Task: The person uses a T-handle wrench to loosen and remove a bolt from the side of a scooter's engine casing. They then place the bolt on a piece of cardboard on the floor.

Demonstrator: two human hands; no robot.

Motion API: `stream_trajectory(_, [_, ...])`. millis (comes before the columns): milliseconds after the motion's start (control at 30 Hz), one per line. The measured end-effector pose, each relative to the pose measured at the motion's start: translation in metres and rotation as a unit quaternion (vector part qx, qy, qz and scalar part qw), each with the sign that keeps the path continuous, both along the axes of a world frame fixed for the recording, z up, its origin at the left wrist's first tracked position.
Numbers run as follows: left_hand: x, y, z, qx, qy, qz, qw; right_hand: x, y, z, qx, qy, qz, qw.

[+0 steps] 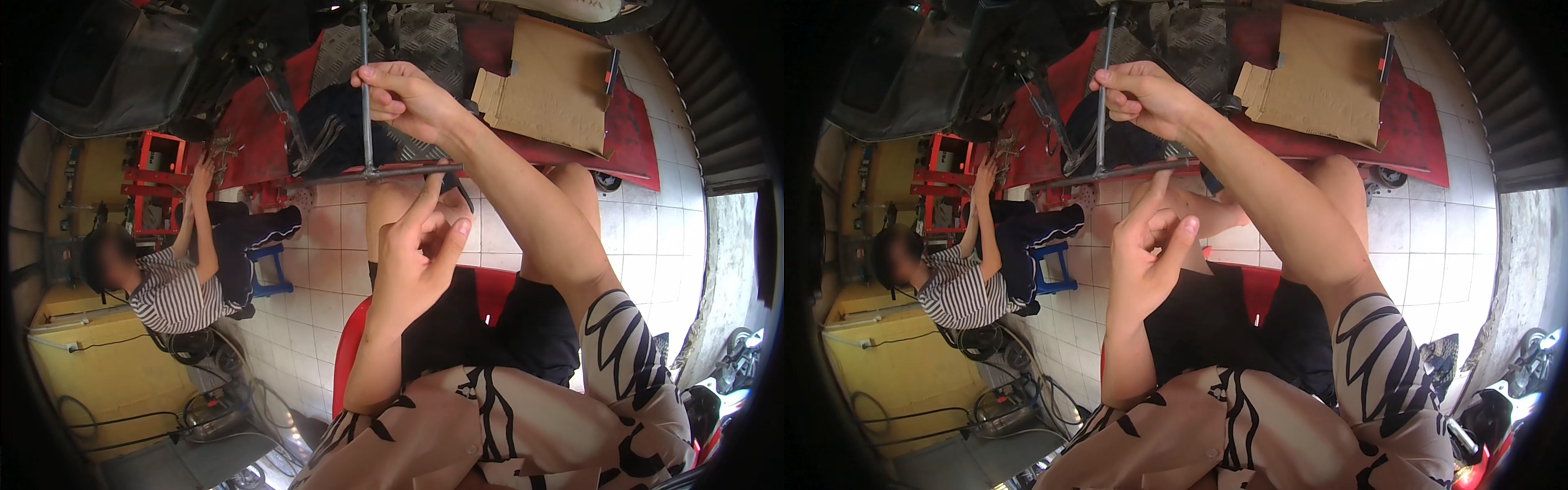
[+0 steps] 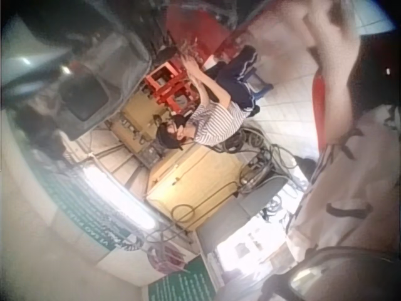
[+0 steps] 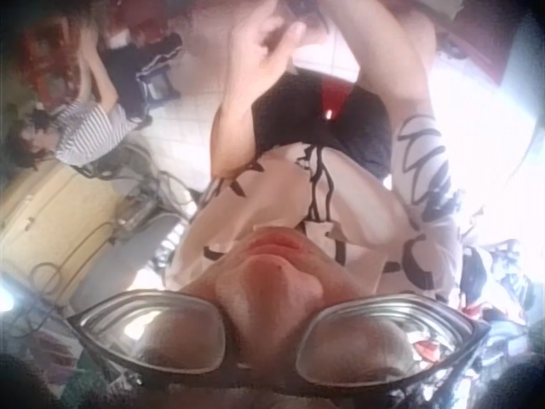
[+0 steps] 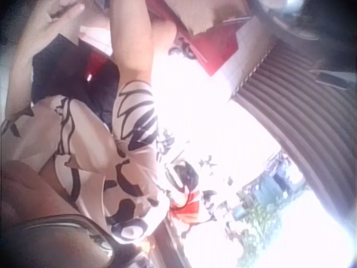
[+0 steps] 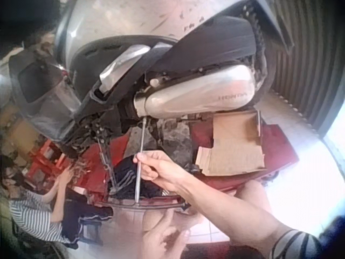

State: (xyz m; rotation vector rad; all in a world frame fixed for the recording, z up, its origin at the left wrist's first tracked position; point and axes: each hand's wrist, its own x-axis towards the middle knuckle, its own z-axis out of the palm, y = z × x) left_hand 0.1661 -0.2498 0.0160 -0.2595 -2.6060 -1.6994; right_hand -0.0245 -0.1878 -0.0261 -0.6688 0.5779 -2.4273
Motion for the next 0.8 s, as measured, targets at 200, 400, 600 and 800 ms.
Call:
stream_trajectory(200, [-0.002, -0.007, 0.011, 0.038, 0.035, 0.206, 0.977, -0.006, 0.004, -0.004, -0.002, -0.004, -0.017, 1.000])
stream_trajectory(400, [-0.004, 0.002, -0.012, 0.009, 0.066, -0.014, 0.998, -0.006, 0.002, -0.005, -0.004, -0.016, -0.021, 1.000])
stream_trajectory(600, [-0.001, -0.008, -0.018, 0.048, 0.032, 0.145, 0.988, -0.009, 0.004, -0.008, -0.002, -0.023, -0.027, 0.999])
stream_trajectory(800, [-0.002, 0.009, -0.005, 0.092, -0.006, 0.038, 0.995, -0.005, 0.002, -0.001, -0.010, -0.033, -0.027, 0.999])
